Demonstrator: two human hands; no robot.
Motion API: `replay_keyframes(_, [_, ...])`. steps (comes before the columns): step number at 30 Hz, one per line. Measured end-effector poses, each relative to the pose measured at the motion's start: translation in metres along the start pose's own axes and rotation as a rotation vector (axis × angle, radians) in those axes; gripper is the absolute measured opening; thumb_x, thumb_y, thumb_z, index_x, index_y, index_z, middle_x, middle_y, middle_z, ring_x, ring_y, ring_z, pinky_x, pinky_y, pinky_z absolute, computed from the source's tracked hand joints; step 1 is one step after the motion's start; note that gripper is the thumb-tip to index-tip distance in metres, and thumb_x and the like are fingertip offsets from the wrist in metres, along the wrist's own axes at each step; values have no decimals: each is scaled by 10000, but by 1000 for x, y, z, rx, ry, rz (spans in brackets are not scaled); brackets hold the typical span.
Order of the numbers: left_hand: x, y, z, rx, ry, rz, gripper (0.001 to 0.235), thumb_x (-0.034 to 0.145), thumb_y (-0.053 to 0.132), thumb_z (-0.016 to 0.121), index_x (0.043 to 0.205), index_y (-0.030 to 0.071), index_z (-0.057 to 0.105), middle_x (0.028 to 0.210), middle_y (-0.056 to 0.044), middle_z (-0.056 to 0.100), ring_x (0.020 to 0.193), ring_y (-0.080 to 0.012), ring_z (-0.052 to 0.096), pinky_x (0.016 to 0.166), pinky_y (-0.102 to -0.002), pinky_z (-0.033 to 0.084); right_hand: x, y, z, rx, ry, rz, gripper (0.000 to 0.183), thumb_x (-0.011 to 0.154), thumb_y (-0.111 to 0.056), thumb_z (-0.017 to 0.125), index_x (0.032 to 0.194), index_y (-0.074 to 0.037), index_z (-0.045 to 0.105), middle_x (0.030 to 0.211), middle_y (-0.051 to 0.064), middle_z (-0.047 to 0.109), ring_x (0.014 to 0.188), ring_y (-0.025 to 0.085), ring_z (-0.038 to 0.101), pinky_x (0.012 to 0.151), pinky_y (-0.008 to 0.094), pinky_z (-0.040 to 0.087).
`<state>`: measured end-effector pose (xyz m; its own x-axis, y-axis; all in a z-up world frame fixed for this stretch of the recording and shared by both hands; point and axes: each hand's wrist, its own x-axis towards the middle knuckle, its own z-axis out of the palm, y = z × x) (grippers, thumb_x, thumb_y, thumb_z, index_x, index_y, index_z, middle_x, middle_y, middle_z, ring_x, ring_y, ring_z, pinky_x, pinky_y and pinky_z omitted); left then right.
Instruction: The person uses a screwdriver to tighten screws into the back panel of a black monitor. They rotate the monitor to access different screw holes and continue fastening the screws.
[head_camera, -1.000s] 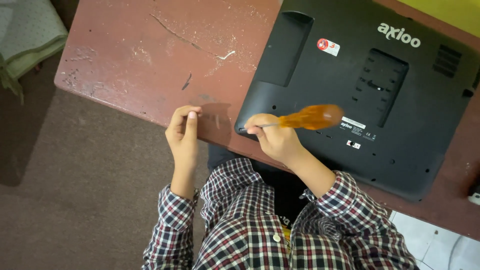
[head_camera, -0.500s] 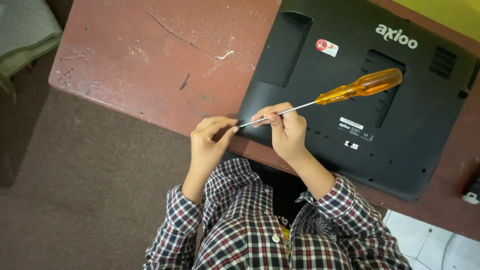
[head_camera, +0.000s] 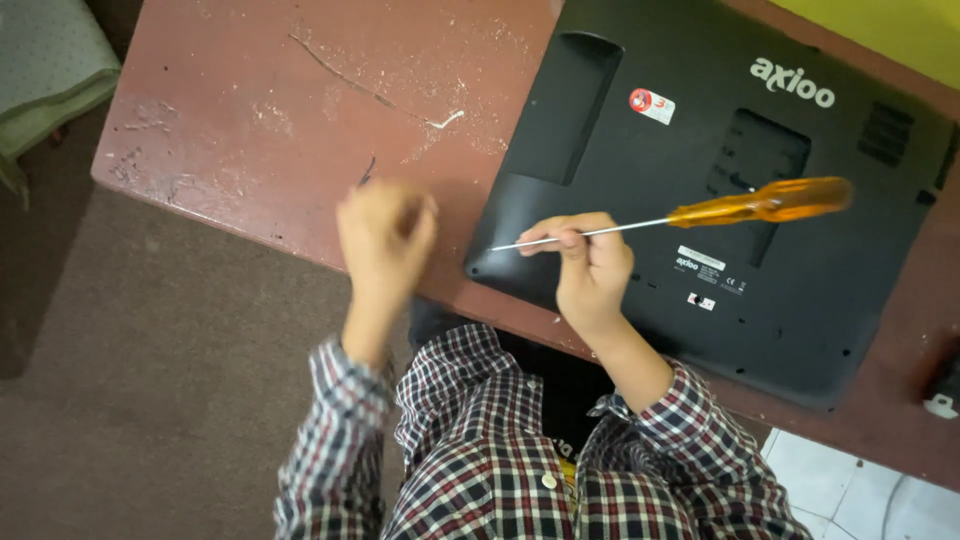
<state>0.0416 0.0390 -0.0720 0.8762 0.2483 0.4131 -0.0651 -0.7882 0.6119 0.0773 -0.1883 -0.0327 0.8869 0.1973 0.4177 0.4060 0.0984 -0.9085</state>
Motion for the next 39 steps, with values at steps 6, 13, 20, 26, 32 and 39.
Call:
replay_keyframes(6, [81, -66, 46, 298, 154, 53, 179, 764, 202, 857, 828, 184, 690, 783, 41, 608, 759, -221, 605, 681, -379, 496, 2, 2, -7, -17, 49, 44, 302, 1102, -233, 478, 955, 22, 542, 842, 221, 738, 693, 318, 780, 646, 392, 647])
replay_keyframes(13, [76, -65, 51, 429, 174, 20, 202, 729, 240, 835, 848, 176, 685, 856, 15, 605, 810, -238, 597, 693, -377, 495, 4, 4, -7, -52, -36, 33, 247, 1089, -152, 485, 945, 40, 542, 835, 228, 743, 702, 337, 788, 664, 389, 643])
replay_keyframes(20, [78, -54, 38, 150, 192, -15, 175, 746, 79, 785, 901, 134, 724, 872, -19, 637, 821, -273, 629, 742, -391, 522, 6, 0, -12, -35, 0, 89, 283, 1089, -204, 490, 932, 24, 546, 822, 231, 741, 680, 331, 784, 647, 398, 648])
replay_keyframes(26, [53, 24, 38, -117, 166, -60, 312, 821, -36, 684, 1100, 96, 721, 1017, -111, 682, 1026, -355, 626, 953, -445, 453, 85, -11, -30, -59, 74, 93, 353, 1116, -345, 457, 947, -38, 498, 822, 185, 727, 698, 268, 763, 648, 369, 643])
replay_keyframes(32, [27, 75, 41, -220, -470, 44, 540, 1060, 411, 402, 1496, 95, 450, 1652, -125, 363, 1501, -378, 395, 1123, -542, 349, 147, 56, -29, -280, -62, -146, 343, 1157, -270, 410, 1000, 22, 497, 847, 212, 716, 698, 275, 744, 659, 327, 636])
replay_keyframes(39, [1, 82, 42, -168, -437, 26, 539, 1032, 376, 477, 1499, 107, 473, 1596, -148, 428, 1476, -399, 357, 1180, -530, 234, 138, 74, -35, -367, -174, -166, 302, 1146, -131, 481, 905, 39, 548, 786, 212, 752, 679, 314, 760, 620, 389, 622])
